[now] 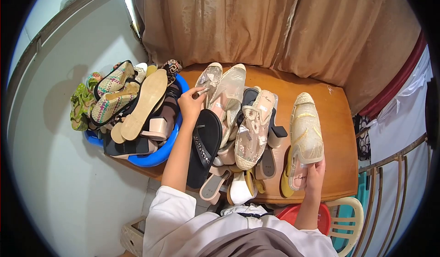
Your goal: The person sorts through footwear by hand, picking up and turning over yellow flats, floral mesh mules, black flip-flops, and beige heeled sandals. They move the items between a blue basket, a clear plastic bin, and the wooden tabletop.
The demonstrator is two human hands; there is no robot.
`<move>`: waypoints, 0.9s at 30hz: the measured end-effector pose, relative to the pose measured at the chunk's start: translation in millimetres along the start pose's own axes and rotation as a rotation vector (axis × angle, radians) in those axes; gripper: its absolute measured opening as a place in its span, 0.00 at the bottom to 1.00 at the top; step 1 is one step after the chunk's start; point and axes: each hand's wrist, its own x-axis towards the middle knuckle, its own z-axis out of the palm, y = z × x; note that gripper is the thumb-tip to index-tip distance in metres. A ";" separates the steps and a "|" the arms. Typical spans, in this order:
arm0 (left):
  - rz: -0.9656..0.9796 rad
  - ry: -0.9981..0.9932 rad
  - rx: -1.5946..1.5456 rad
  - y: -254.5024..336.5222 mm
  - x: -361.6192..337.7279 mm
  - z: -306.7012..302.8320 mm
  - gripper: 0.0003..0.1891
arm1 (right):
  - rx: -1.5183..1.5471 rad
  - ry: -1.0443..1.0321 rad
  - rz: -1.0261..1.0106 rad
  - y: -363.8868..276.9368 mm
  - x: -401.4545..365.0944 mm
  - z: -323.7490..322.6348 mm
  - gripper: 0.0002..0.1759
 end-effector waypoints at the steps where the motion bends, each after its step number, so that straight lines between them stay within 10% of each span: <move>1: -0.045 -0.031 -0.090 1.3 -1.0 -3.4 0.09 | 0.004 -0.020 0.000 0.2 0.5 1.9 0.34; 5: -0.197 -0.039 -0.814 -23.8 10.7 1.1 0.11 | -0.027 -0.069 0.025 -3.0 3.8 12.6 0.31; 27: 0.014 0.229 -1.388 70.3 15.9 -69.5 0.09 | 0.067 -0.605 0.336 -0.8 7.5 130.5 0.31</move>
